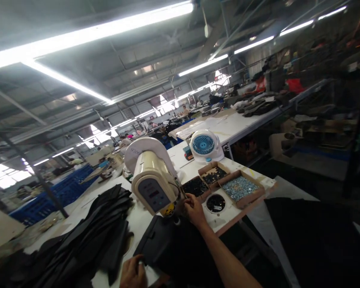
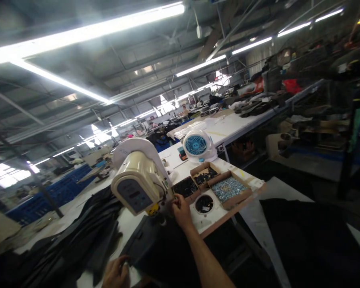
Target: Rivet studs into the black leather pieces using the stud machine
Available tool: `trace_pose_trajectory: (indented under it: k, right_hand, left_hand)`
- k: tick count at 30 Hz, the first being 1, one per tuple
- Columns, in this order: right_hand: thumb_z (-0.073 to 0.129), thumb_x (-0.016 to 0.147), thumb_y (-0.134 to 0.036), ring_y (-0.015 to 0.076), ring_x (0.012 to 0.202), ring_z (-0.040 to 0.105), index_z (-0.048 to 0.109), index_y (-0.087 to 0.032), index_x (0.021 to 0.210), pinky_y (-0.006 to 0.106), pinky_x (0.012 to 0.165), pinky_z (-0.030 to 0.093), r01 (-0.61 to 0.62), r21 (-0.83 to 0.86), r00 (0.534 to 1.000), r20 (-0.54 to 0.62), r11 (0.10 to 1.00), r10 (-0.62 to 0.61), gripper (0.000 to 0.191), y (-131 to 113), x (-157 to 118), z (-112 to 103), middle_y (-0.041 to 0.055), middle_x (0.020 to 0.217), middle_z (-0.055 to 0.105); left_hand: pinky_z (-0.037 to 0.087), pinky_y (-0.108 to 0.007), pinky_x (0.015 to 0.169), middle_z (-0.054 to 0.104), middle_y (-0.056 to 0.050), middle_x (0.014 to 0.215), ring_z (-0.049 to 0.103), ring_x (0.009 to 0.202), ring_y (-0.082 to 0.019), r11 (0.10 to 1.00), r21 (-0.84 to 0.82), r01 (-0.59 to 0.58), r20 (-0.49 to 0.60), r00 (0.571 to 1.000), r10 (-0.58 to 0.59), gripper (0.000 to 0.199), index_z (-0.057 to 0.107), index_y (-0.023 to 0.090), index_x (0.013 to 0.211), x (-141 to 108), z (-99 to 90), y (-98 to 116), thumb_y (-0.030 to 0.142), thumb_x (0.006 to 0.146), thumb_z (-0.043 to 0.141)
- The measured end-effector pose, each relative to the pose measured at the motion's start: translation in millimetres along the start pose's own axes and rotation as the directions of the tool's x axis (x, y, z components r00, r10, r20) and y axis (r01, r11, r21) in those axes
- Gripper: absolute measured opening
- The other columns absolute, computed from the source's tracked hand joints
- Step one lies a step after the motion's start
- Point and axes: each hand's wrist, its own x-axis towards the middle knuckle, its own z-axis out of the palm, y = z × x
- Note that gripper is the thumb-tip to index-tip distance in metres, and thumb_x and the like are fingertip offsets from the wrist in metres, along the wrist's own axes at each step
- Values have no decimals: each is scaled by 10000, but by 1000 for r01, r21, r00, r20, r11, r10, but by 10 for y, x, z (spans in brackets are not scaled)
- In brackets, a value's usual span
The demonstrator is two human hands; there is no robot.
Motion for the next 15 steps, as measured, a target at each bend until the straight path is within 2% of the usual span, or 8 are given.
trace_pose_trajectory:
  k: [2, 4, 11, 15]
  right_hand:
    - [604, 782, -285, 258, 840, 694, 622, -201, 1224, 401, 789, 574, -14, -16, 1000, 19, 1000, 15, 450, -12, -5, -9, 54, 936, 715]
    - [588, 792, -292, 250, 789, 691, 613, -193, 1217, 386, 741, 568, -22, -18, 999, 26, 1000, 23, 437, -35, -14, -16, 53, 921, 711]
    - [575, 801, -303, 241, 761, 694, 594, -182, 1230, 364, 699, 557, -37, -31, 999, 27, 999, 38, 446, -21, -18, -28, 53, 922, 709]
    - [575, 790, -288, 247, 784, 692, 597, -183, 1228, 368, 705, 558, -26, -60, 999, 25, 998, 28, 451, 11, -1, -31, 55, 929, 716]
  left_hand:
    - [524, -399, 1022, 670, -70, 1120, 675, 1047, -240, 997, -2, 71, -1, 997, -71, 264, 709, 256, 990, -12, 18, -19, 303, 875, 476]
    - [493, -398, 1047, 652, -73, 1149, 664, 1071, -232, 997, 4, 76, -2, 997, -76, 311, 699, 248, 1026, -30, 35, -21, 313, 915, 416]
    - [479, -362, 998, 653, -44, 1142, 655, 1052, -209, 998, 10, 57, -13, 998, -57, 286, 685, 270, 1012, -70, 69, -28, 333, 939, 416]
    - [479, -358, 1032, 658, -49, 1103, 653, 1061, -211, 1000, 3, 29, -14, 999, -29, 267, 685, 265, 990, -38, 82, -97, 324, 921, 433]
